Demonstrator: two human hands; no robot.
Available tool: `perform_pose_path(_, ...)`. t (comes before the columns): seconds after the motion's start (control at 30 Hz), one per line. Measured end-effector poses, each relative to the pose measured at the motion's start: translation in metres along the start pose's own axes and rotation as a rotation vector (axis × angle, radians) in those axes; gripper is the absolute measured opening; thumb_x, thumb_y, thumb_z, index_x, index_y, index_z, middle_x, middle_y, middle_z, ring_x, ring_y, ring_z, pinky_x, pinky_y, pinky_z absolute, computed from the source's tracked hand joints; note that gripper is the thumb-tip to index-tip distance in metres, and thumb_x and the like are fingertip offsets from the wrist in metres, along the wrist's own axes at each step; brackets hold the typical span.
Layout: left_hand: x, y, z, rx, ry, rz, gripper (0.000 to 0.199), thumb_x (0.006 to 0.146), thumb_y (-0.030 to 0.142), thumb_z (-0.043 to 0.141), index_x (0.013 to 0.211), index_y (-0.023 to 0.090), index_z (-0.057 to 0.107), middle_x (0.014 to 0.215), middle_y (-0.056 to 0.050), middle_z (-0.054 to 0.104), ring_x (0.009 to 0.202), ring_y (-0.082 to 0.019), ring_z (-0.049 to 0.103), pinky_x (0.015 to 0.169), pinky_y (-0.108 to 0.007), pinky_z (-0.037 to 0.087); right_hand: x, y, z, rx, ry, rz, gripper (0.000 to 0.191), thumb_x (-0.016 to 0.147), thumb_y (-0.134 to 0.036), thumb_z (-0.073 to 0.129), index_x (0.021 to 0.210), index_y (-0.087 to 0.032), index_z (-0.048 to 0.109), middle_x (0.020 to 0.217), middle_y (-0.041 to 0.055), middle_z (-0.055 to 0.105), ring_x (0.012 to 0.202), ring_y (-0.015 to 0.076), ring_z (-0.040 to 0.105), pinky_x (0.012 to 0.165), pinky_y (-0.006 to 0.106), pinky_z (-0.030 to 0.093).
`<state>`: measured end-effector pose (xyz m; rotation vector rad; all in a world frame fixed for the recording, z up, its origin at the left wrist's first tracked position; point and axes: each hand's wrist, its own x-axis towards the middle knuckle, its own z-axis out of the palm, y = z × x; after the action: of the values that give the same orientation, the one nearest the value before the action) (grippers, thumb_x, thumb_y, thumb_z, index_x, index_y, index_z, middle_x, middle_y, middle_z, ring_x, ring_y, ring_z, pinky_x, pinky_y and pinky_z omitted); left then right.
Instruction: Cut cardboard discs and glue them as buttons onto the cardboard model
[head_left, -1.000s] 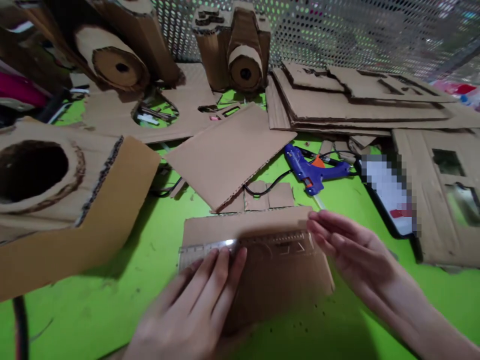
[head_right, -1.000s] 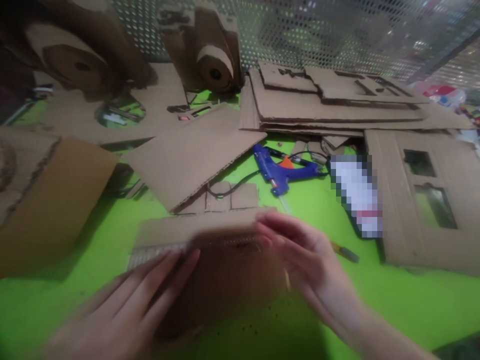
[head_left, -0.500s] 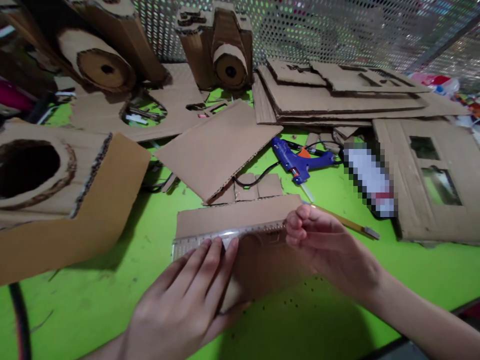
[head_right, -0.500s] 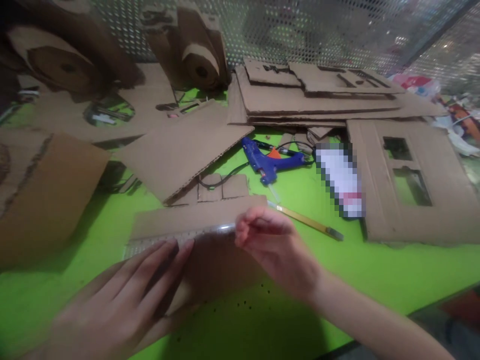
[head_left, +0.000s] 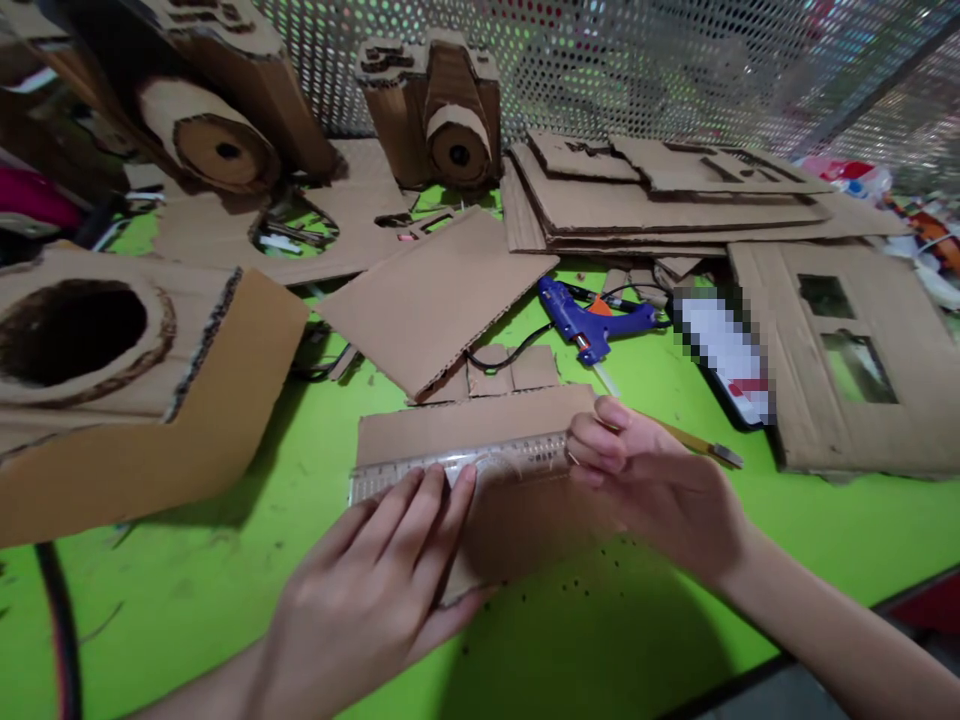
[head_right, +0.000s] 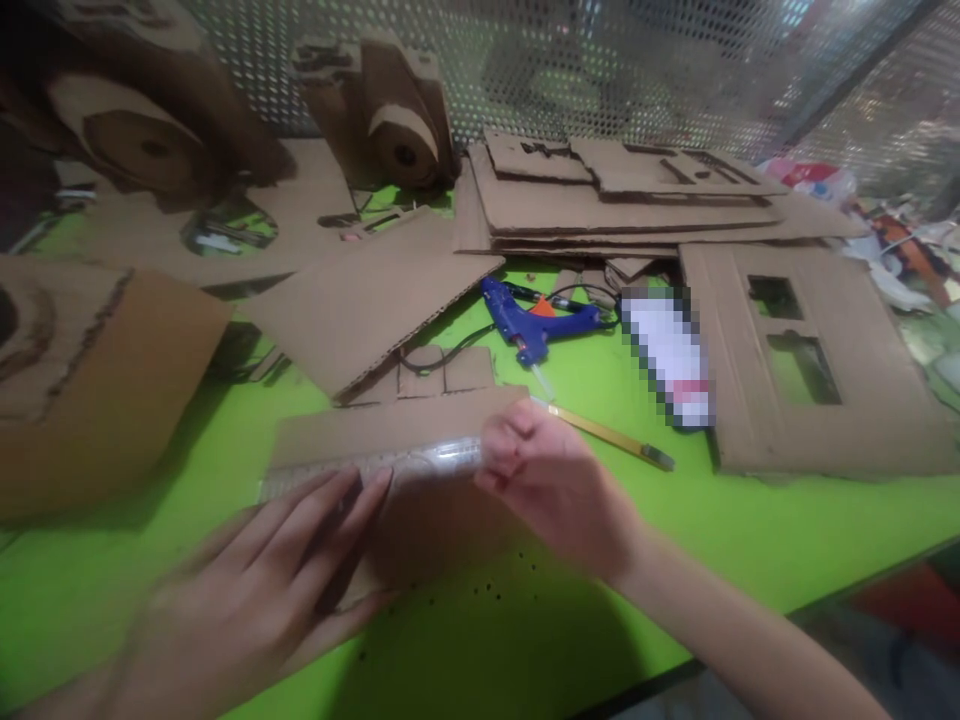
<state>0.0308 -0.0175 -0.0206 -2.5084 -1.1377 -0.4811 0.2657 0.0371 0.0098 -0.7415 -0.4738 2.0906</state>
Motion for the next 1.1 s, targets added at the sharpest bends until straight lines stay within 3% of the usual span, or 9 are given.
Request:
perform_pose_path(0.17,-0.003,0.0,0.002,-0.014,-0.007,-0.019,0.049,0.099,0.041,0.036,0.124,0.004,0.058,0.111,-0.017,0.068,0.097,-0.028,0.062,0.08,-0.039,0.045,0.002,-0.001,-0.006,-0.052,-0.125,-0.025,0.019,0.079,-0.017,0.073,0.088,-0.019,0.056,0.079,-0.0027,0.058,0.073,0.0066,0.058,0.069,0.015,0.049)
perform_pose_path(0.33,-0.004,0.001,0.003,-0.021,-0.004,-0.028,0.05,0.098,0.044,0.038,0.123,0.005,0.059,0.112,-0.015,0.07,0.098,-0.027,0.063,0.08,-0.039,0.044,-0.001,0.0,-0.013,-0.011,-0.212,-0.038,0.022,0.086,-0.008,0.064,0.103,-0.018,0.056,0.083,-0.0012,0.06,0.082,0.0067,0.06,0.077,0.016,0.05)
perform_pose_path(0.47,-0.004,0.002,0.003,-0.052,-0.016,-0.051,0.049,0.098,0.043,0.039,0.123,0.006,0.06,0.112,-0.013,0.071,0.1,-0.026,0.063,0.08,-0.039,0.044,-0.002,-0.001,-0.012,-0.023,-0.254,-0.053,0.019,0.089,-0.004,0.059,0.103,-0.017,0.058,0.086,0.0,0.058,0.085,0.0073,0.06,0.081,0.018,0.05)
perform_pose_path(0.7,-0.004,0.001,0.003,-0.049,-0.003,-0.044,0.05,0.099,0.042,0.037,0.125,0.005,0.058,0.113,-0.015,0.07,0.1,-0.027,0.062,0.079,-0.039,0.044,0.0,0.0,-0.008,-0.06,-0.27,-0.073,0.016,0.09,-0.006,0.059,0.099,-0.019,0.06,0.085,-0.0007,0.058,0.084,0.0073,0.058,0.078,0.019,0.049)
perform_pose_path(1.1,-0.002,-0.001,0.0,-0.002,-0.011,-0.006,0.049,0.098,0.042,0.038,0.121,0.005,0.061,0.111,-0.016,0.069,0.097,-0.027,0.062,0.078,-0.038,0.045,0.0,0.001,-0.005,-0.083,-0.18,-0.031,0.015,0.084,-0.013,0.068,0.092,-0.021,0.058,0.078,-0.0013,0.054,0.077,0.0102,0.055,0.074,0.022,0.048)
